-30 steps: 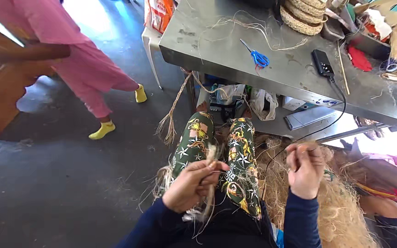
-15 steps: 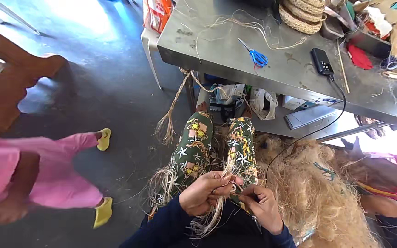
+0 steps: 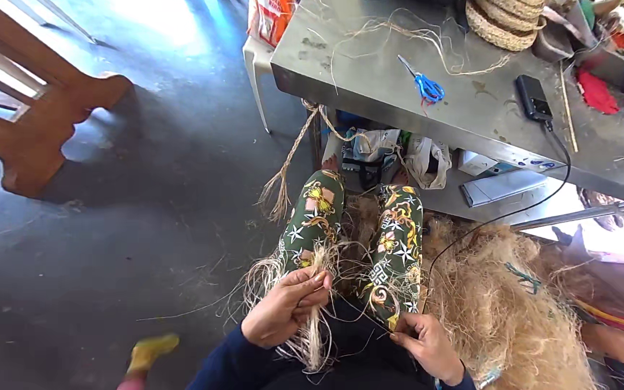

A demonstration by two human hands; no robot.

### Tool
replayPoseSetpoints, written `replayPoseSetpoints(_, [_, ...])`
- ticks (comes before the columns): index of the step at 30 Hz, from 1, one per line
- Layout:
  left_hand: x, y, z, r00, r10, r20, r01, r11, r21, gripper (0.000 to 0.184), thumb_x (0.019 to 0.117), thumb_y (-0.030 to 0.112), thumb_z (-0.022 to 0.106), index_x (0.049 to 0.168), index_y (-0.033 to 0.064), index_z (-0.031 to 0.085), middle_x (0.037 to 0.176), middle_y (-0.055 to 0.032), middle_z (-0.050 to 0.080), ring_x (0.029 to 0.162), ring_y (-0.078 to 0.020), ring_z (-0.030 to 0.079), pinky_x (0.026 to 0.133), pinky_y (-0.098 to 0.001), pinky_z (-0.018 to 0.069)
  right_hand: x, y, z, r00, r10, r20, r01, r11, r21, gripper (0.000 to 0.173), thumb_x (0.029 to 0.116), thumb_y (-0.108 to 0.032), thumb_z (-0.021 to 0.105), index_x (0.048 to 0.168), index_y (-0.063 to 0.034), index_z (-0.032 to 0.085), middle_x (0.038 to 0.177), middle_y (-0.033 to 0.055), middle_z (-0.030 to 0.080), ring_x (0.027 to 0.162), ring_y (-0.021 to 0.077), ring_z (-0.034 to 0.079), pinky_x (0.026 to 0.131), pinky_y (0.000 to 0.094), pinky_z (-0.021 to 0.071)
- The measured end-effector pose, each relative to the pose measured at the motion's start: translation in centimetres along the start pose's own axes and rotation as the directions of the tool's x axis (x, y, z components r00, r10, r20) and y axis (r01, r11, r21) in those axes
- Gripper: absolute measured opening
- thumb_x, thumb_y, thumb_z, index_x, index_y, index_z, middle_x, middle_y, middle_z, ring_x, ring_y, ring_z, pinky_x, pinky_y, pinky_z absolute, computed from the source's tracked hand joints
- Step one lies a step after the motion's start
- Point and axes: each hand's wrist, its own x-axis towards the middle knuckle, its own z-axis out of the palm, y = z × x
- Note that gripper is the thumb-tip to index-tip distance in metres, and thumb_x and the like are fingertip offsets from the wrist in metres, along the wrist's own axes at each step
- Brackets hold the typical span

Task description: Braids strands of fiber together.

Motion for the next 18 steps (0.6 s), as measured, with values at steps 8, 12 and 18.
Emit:
replayPoseSetpoints(8, [0.5,1.6,-0.7,0.965,0.147,-0.216,-0.147,0.989,0.015,0.038,0.1077,0.012,0.031,0.087,0.0166,0.062,0.059,0.0131,0.045,0.045,0.0072,0.037,0.043,-0.0084,0.0341,-1.2,0.1,-2.5,0.992,0.124,0.009,-0.123,0.990,-0.068,0.009,0.0873,-0.011,0.069,0.081,-0.0053,0.070,0.062,-0.0083,0.060,0.052,-0.0060,0.049,0.050,0.0144,0.0413])
replayPoseSetpoints(12, [1.1,2.8,-0.9,0.944,0.189,-0.270,-0.198,0.980,-0.006,0.041,0.1082,0.010,0.029,0.084,0.0155,0.061,0.057,0.0126,0.044,0.045,0.0063,0.038,0.045,-0.0087,0.0377,-2.1,0.0,-3.9,0.979,0.200,-0.022,-0.201,0.969,-0.140,0.009,0.0865,-0.013,0.069,0.081,-0.0054,0.070,0.061,-0.0080,0.058,0.050,-0.0041,0.048,0.049,0.0167,0.0415])
replayPoseSetpoints(18, [2.3,4.1,-1.1,0.943,0.207,-0.261,-0.221,0.975,-0.025,0.035,0.1093,0.010,0.033,0.088,0.0128,0.061,0.059,0.0103,0.045,0.045,0.0054,0.038,0.044,-0.0090,0.0352,-3.6,-0.6,-6.3,0.951,0.280,-0.130,-0.302,0.931,-0.204,0.004,0.0857,-0.006,0.068,0.082,-0.0040,0.069,0.061,-0.0075,0.059,0.051,-0.0032,0.050,0.051,0.0179,0.0439])
